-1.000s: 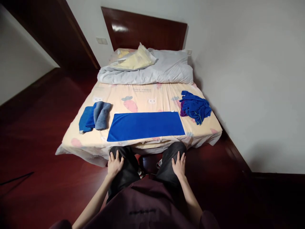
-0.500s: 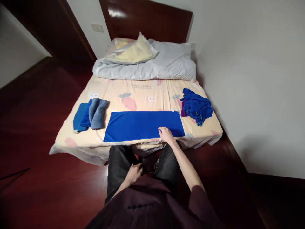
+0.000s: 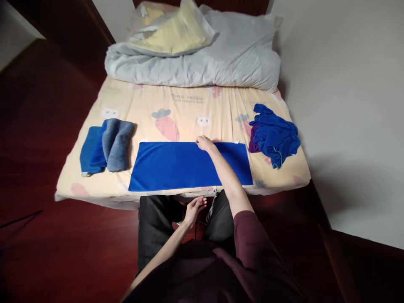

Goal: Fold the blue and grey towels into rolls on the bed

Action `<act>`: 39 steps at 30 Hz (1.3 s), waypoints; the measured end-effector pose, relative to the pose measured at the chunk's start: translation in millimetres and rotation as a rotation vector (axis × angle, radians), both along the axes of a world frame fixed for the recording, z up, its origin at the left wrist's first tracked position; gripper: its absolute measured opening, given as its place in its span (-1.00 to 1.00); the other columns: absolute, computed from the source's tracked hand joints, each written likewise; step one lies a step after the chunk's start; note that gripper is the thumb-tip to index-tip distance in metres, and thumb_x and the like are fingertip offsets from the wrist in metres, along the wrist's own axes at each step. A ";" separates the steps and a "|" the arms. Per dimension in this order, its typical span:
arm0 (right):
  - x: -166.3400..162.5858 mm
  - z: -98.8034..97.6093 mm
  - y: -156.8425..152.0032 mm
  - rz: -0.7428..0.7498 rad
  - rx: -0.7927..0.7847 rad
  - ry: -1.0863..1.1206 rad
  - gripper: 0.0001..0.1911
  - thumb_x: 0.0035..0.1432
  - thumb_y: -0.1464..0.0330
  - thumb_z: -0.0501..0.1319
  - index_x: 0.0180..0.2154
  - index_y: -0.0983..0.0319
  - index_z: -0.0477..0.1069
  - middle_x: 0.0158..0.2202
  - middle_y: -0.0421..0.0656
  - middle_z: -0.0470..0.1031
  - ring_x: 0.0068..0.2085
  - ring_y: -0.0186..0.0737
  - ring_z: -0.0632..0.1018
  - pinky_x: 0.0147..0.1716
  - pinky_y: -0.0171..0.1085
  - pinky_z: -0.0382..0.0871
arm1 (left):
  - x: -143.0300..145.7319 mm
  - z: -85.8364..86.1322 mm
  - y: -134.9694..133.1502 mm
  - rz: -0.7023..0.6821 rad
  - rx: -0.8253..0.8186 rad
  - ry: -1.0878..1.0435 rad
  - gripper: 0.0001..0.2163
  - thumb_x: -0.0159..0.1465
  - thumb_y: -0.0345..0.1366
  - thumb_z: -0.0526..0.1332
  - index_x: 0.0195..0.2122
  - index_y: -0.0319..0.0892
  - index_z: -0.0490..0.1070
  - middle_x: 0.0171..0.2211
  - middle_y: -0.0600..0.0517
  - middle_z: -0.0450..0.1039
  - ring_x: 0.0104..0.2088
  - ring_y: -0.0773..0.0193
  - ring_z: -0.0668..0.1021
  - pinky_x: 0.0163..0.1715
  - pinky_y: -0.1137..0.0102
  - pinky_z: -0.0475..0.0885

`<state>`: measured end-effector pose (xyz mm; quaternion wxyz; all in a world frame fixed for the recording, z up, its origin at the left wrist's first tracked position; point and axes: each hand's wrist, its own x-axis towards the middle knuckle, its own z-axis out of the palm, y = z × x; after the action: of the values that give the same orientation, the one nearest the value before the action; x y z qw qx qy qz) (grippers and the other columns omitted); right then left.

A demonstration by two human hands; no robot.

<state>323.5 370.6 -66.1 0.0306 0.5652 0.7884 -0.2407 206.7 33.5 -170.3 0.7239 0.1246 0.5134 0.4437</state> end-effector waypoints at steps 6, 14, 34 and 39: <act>-7.4 -30.5 24.7 -0.040 -0.049 -0.091 -0.68 0.47 0.33 0.20 0.16 0.26 0.55 0.20 0.07 0.56 0.15 0.06 0.59 0.18 -0.03 0.44 | 12.2 -2.4 29.1 0.290 -0.140 -0.090 -0.77 0.22 -0.31 0.49 -0.12 -0.26 0.61 -0.02 -0.16 0.62 -0.14 0.28 0.64 -0.04 0.31 0.58; -17.8 -55.5 43.0 -0.004 0.003 -0.087 -0.77 0.43 0.28 0.29 -0.01 0.27 0.61 0.12 0.06 0.58 0.21 0.01 0.53 0.22 -0.09 0.40 | 16.2 -0.5 45.2 0.387 -0.229 -0.228 -0.93 0.32 -0.38 0.40 -0.22 -0.24 0.55 -0.24 -0.01 0.59 -0.32 0.44 0.59 -0.27 0.53 0.48; -15.8 -48.4 43.1 -0.147 -0.039 0.156 -0.71 0.46 0.38 0.12 0.12 0.23 0.48 0.01 -0.07 0.62 0.01 -0.15 0.54 0.11 -0.17 0.40 | 25.2 8.1 51.6 0.524 -0.377 -0.236 -0.90 0.46 -0.39 0.23 -0.09 -0.20 0.55 0.16 -0.20 0.55 0.10 0.23 0.65 0.03 0.43 0.62; -14.8 -45.4 45.3 -0.135 -0.024 0.175 -0.69 0.45 0.42 0.09 0.13 0.22 0.45 0.03 -0.07 0.59 0.00 -0.15 0.53 0.09 -0.19 0.38 | 24.8 12.9 51.6 0.535 -0.378 -0.236 -0.90 0.47 -0.39 0.23 -0.09 -0.24 0.55 0.13 -0.23 0.56 0.08 0.22 0.66 0.06 0.43 0.61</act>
<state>308.7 415.9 -111.5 -0.0478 0.5934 0.7454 -0.3000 231.5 85.1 -157.4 0.6468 -0.2029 0.5135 0.5261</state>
